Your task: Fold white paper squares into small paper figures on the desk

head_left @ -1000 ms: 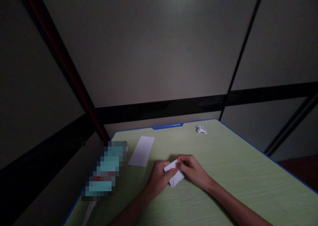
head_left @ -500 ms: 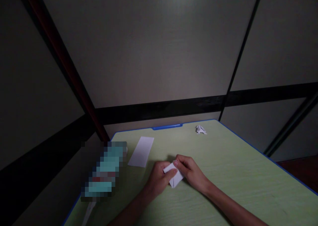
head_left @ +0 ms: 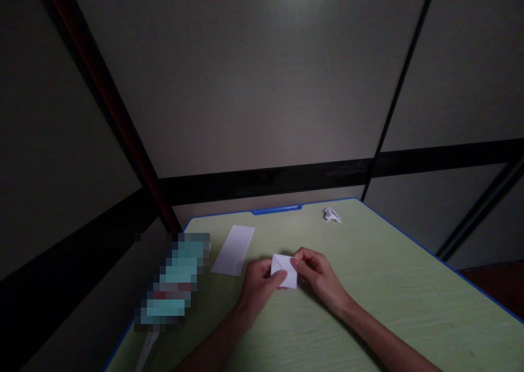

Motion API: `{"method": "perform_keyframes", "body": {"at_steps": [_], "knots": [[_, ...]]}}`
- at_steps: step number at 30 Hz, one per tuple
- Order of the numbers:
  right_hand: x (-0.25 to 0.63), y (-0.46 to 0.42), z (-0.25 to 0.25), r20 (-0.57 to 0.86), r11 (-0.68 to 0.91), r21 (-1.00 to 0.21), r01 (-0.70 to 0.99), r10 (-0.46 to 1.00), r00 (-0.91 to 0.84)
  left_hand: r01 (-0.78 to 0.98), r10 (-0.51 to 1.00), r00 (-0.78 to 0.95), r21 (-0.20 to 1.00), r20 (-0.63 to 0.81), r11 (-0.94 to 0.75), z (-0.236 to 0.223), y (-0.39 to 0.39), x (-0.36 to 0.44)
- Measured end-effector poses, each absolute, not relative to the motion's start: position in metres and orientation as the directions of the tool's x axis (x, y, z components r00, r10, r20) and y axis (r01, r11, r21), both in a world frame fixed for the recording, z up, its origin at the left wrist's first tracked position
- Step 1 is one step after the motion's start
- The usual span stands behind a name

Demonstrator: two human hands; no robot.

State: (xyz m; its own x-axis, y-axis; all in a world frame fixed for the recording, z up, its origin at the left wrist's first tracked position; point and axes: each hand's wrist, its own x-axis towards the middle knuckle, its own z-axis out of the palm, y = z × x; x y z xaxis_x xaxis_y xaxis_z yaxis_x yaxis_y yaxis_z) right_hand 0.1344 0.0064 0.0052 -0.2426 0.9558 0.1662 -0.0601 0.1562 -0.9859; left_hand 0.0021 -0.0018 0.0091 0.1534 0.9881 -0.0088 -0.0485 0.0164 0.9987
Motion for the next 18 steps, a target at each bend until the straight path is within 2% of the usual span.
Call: {"method": "perform_keyframes", "body": {"at_steps": [3,8,14,18], "knots": [[0.1341,0.0069,0.0042,0.122,0.11,-0.992,-0.055,0.936,-0.331,-0.084,1.0,0.027,0.996,0.008,-0.006,0.0114,0.0007,-0.0004],[0.1295,0.0046,0.0066,0.104,0.099,-0.995,-0.03,0.921,-0.374,-0.061,0.998,0.036,0.997,0.057,-0.055,0.0094,0.0011,0.0003],[0.1304,-0.0005,0.0084,0.334,0.34,-0.94,-0.007,0.919,-0.212,0.002,0.995,0.064,0.997,0.073,-0.074,0.0094,-0.0012,0.0014],[0.1331,-0.0005,0.0055,0.356,0.385,-0.921,0.068,0.898,-0.258,0.01,0.992,0.091,0.996,0.087,-0.089,0.0069,0.0001,0.0002]]}}
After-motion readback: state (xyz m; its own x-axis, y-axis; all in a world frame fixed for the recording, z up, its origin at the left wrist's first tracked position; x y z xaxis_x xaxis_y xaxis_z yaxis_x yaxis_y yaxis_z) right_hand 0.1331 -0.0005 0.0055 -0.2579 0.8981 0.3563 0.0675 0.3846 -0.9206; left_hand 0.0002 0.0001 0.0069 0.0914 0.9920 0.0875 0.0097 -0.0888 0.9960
